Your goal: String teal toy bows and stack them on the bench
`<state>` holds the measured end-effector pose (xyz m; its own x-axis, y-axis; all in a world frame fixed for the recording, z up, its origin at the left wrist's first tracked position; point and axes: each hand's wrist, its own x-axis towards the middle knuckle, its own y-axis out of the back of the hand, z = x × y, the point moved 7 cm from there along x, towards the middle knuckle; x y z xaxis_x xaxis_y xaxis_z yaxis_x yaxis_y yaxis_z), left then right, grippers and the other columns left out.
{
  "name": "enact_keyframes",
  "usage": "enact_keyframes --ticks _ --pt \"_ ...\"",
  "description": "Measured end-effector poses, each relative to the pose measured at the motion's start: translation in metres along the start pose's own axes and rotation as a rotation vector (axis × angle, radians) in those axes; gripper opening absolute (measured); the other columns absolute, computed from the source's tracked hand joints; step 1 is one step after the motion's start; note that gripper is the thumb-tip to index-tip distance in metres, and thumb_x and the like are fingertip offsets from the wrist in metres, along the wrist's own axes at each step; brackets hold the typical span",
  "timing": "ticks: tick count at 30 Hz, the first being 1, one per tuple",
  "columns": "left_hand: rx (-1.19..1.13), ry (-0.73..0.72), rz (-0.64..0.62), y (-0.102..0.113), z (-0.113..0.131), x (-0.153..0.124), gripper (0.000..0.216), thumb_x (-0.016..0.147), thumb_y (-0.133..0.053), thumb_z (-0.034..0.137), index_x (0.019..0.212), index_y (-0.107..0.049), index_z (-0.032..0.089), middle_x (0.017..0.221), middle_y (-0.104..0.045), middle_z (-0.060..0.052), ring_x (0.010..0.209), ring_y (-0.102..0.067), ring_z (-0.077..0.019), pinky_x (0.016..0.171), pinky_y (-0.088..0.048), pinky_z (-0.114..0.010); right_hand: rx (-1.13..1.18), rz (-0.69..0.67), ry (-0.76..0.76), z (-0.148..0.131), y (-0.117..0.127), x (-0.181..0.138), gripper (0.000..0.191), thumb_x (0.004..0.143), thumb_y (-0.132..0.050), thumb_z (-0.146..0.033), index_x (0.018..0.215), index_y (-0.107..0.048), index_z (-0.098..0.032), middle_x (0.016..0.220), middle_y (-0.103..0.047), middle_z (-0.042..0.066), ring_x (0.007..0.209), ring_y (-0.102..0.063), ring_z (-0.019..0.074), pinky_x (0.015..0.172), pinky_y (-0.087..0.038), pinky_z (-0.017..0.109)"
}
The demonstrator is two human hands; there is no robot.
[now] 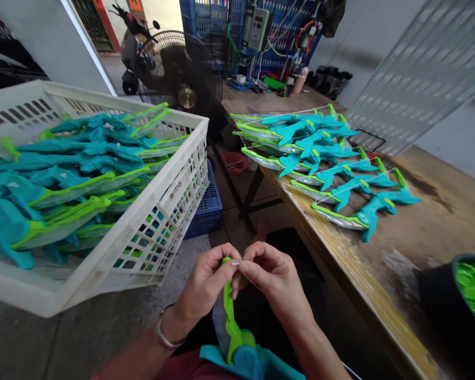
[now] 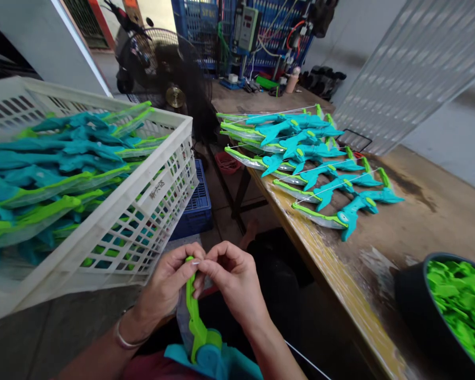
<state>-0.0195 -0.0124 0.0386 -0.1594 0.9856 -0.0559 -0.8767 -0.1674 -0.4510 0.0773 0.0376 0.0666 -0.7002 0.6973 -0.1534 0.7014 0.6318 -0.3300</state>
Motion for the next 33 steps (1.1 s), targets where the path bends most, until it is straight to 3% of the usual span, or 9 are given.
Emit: enact_keyframes --ticks 6,12,16,20,23,28,33 --pt "-0.105 0.045 -0.03 0.001 -0.006 0.003 0.027 0.094 -0.071 0.042 0.09 -0.065 0.016 0.062 -0.058 0.003 0.05 -0.056 -0.0099 0.05 -0.047 -0.02 0.02 0.088 0.037 0.004 0.001 -0.001 0.036 0.09 -0.08 -0.045 0.083 -0.055 -0.02 0.066 -0.071 0.001 0.051 -0.067 0.0168 0.051 -0.058 0.027" --pt "-0.197 0.089 0.062 0.004 -0.012 0.002 0.03 0.091 -0.074 0.042 0.08 -0.065 0.016 0.057 -0.055 0.004 0.046 -0.052 -0.0081 0.045 -0.044 -0.017 -0.142 0.178 0.264 0.0 0.0 -0.008 0.025 0.094 -0.076 -0.035 0.083 -0.061 -0.019 0.074 -0.063 -0.002 0.054 -0.067 0.0139 0.049 -0.06 0.023" --pt "-0.193 0.122 0.089 0.007 -0.015 0.002 0.029 0.09 -0.074 0.041 0.08 -0.066 0.016 0.053 -0.054 0.004 0.044 -0.05 -0.0076 0.044 -0.043 -0.017 -0.313 0.136 0.36 -0.01 -0.002 -0.015 0.009 0.101 -0.065 -0.025 0.094 -0.068 -0.019 0.087 -0.06 0.0 0.062 -0.066 0.0115 0.056 -0.061 0.023" --pt "-0.206 0.182 0.06 0.006 -0.017 0.004 0.034 0.08 -0.083 0.044 0.078 -0.066 0.015 0.052 -0.057 0.004 0.042 -0.05 -0.0079 0.042 -0.043 -0.017 -0.55 0.145 0.526 -0.03 -0.003 -0.02 0.013 0.102 -0.058 -0.014 0.097 -0.068 -0.02 0.105 -0.064 0.005 0.089 -0.068 0.0145 0.075 -0.059 0.024" --pt "-0.226 0.21 0.062 0.005 -0.018 0.006 0.039 0.072 -0.088 0.046 0.074 -0.066 0.015 0.051 -0.058 0.003 0.042 -0.05 -0.0082 0.04 -0.042 -0.017 -0.675 0.107 0.596 -0.036 -0.009 -0.019 0.015 0.103 -0.054 -0.01 0.097 -0.063 -0.02 0.101 -0.065 0.004 0.09 -0.064 0.0143 0.08 -0.054 0.026" --pt "-0.137 0.163 0.099 0.008 -0.016 0.007 0.034 0.077 -0.084 0.044 0.074 -0.066 0.016 0.052 -0.061 0.003 0.042 -0.053 -0.0087 0.041 -0.043 -0.017 -0.756 0.174 0.614 -0.035 -0.01 -0.02 0.019 0.104 -0.049 -0.007 0.092 -0.058 -0.02 0.088 -0.057 0.001 0.077 -0.056 0.0111 0.069 -0.046 0.021" --pt "0.081 0.113 0.151 0.016 -0.016 0.001 0.022 0.087 -0.076 0.037 0.081 -0.068 0.017 0.057 -0.063 0.003 0.047 -0.058 -0.01 0.046 -0.049 -0.019 -0.734 0.211 0.524 -0.031 -0.007 -0.021 0.019 0.104 -0.052 -0.01 0.089 -0.058 -0.02 0.084 -0.057 -0.001 0.072 -0.055 0.0097 0.064 -0.044 0.019"
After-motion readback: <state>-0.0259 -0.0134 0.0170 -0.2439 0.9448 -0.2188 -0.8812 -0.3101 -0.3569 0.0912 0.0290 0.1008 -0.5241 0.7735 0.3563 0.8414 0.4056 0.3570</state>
